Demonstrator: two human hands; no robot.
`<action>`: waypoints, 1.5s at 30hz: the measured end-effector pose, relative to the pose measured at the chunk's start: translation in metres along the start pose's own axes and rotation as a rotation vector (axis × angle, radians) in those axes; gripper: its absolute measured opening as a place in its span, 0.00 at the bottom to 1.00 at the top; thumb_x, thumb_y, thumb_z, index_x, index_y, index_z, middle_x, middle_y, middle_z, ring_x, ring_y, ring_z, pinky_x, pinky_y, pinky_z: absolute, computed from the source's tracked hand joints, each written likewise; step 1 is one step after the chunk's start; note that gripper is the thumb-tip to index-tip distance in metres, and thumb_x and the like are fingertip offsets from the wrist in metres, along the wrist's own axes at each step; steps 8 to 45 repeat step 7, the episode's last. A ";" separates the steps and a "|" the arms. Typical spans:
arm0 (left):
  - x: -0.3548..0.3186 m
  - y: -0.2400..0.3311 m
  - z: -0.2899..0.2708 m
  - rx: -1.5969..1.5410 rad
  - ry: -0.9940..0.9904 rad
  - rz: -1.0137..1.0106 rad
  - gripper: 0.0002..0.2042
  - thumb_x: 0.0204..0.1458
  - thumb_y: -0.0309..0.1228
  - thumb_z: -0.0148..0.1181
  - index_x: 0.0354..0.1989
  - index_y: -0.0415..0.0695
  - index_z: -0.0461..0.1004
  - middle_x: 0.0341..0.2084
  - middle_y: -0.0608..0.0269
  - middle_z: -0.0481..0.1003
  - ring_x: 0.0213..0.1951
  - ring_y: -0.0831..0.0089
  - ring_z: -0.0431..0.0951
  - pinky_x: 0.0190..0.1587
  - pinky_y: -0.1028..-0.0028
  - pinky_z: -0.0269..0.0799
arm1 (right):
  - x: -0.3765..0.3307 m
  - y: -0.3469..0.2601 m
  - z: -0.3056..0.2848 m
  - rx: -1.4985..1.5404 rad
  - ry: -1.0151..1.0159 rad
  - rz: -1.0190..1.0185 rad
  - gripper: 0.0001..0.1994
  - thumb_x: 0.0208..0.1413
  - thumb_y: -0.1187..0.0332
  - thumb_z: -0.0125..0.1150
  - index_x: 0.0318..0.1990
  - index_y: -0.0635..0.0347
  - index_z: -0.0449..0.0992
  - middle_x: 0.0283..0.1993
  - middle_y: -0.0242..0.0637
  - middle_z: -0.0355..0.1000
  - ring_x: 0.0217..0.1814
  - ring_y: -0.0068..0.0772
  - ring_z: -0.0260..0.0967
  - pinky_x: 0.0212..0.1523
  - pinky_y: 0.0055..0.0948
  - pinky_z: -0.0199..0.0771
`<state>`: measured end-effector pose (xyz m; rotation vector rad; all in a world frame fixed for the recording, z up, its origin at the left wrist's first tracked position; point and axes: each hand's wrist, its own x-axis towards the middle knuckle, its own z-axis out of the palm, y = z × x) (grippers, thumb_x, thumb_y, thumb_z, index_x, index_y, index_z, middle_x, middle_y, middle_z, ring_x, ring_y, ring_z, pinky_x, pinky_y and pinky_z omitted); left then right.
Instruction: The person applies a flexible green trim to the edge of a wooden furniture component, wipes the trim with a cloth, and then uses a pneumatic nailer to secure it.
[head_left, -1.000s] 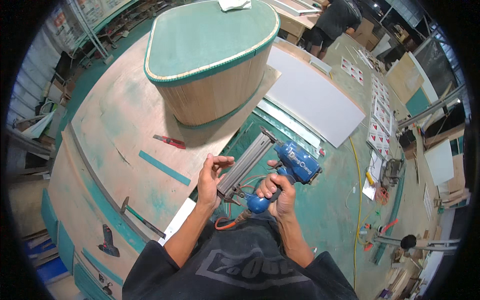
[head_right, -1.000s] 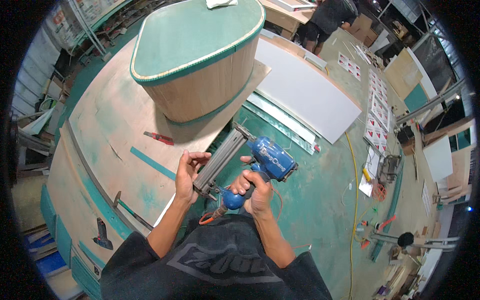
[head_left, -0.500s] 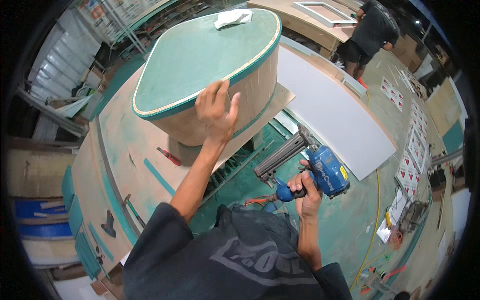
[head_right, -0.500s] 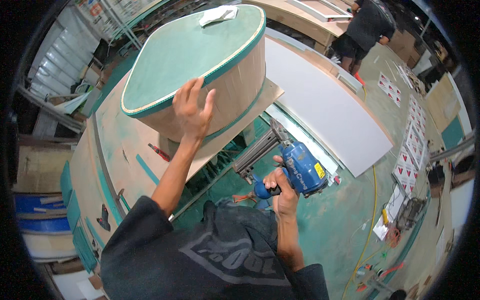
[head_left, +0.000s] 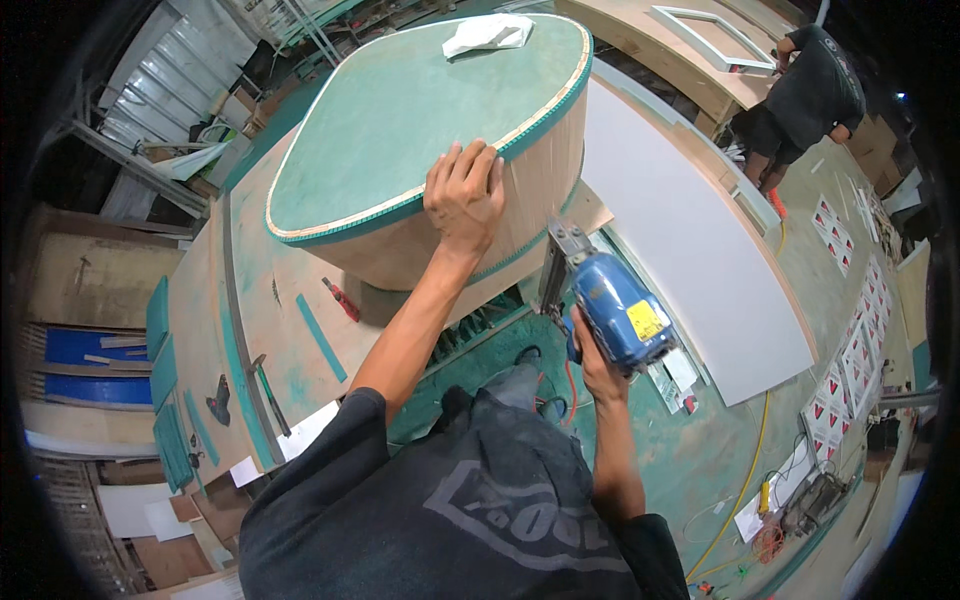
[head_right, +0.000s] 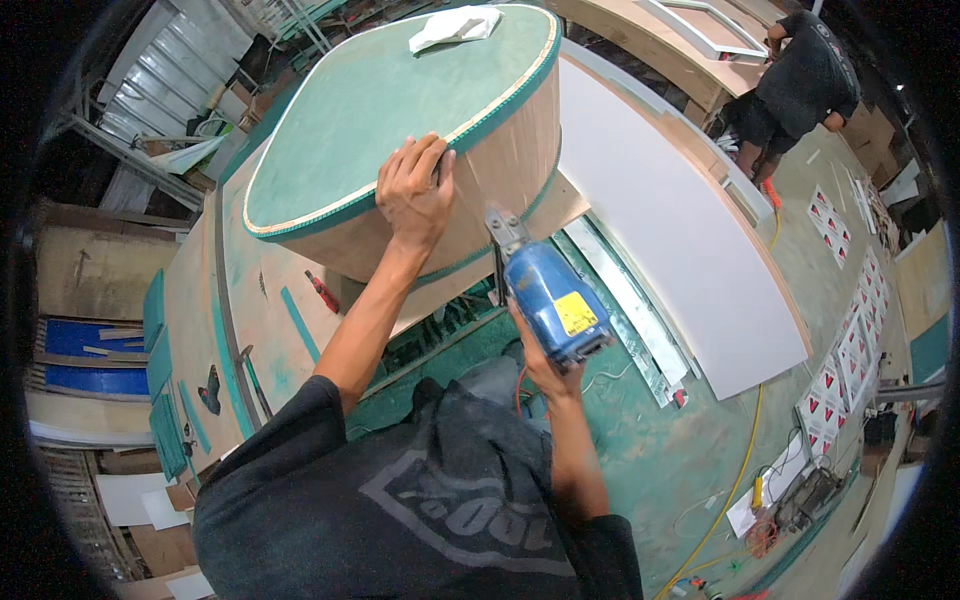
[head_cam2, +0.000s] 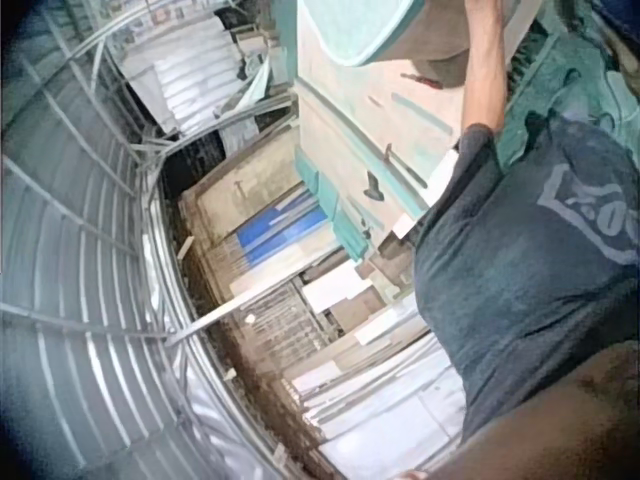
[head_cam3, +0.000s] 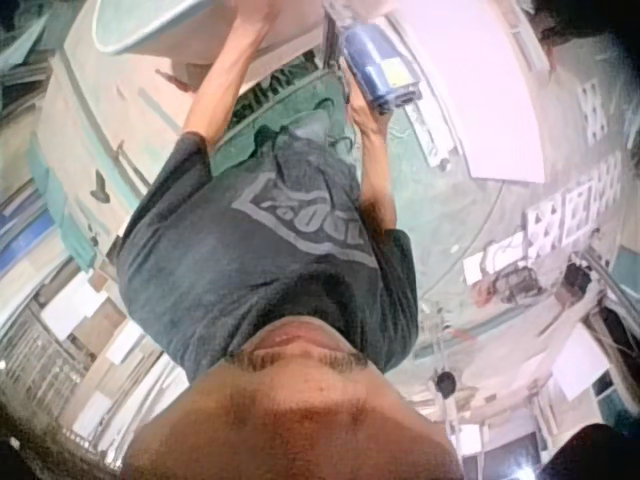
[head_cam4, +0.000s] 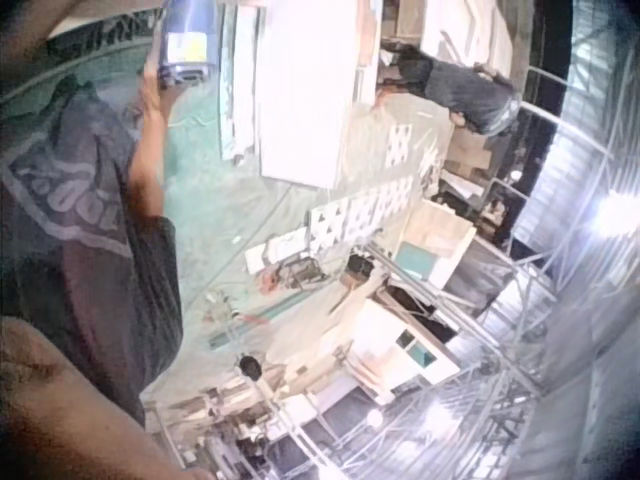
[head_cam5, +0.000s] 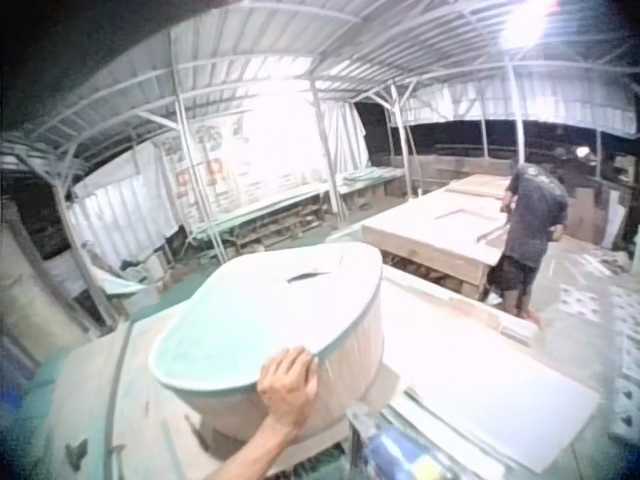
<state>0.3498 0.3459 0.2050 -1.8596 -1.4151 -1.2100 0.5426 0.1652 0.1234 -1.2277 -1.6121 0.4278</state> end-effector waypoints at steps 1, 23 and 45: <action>0.000 0.001 0.000 0.004 0.004 -0.007 0.10 0.47 0.30 0.69 0.39 0.48 0.81 0.43 0.65 0.81 0.49 0.58 0.80 0.54 0.60 0.72 | 0.010 0.005 0.005 -0.076 -0.003 -0.034 0.18 0.58 0.73 0.60 0.56 0.52 0.79 0.37 0.33 0.74 0.36 0.30 0.71 0.42 0.29 0.71; -0.002 0.003 0.005 -0.004 -0.032 -0.089 0.11 0.47 0.31 0.70 0.40 0.49 0.81 0.44 0.65 0.81 0.50 0.59 0.80 0.55 0.62 0.71 | 0.051 0.042 0.031 -0.173 -0.095 0.035 0.25 0.48 0.72 0.64 0.58 0.46 0.79 0.56 0.32 0.78 0.55 0.40 0.76 0.55 0.35 0.74; -0.002 0.003 0.005 -0.004 -0.032 -0.089 0.11 0.47 0.31 0.70 0.40 0.49 0.81 0.44 0.65 0.81 0.50 0.59 0.80 0.55 0.62 0.71 | 0.051 0.042 0.031 -0.173 -0.095 0.035 0.25 0.48 0.72 0.64 0.58 0.46 0.79 0.56 0.32 0.78 0.55 0.40 0.76 0.55 0.35 0.74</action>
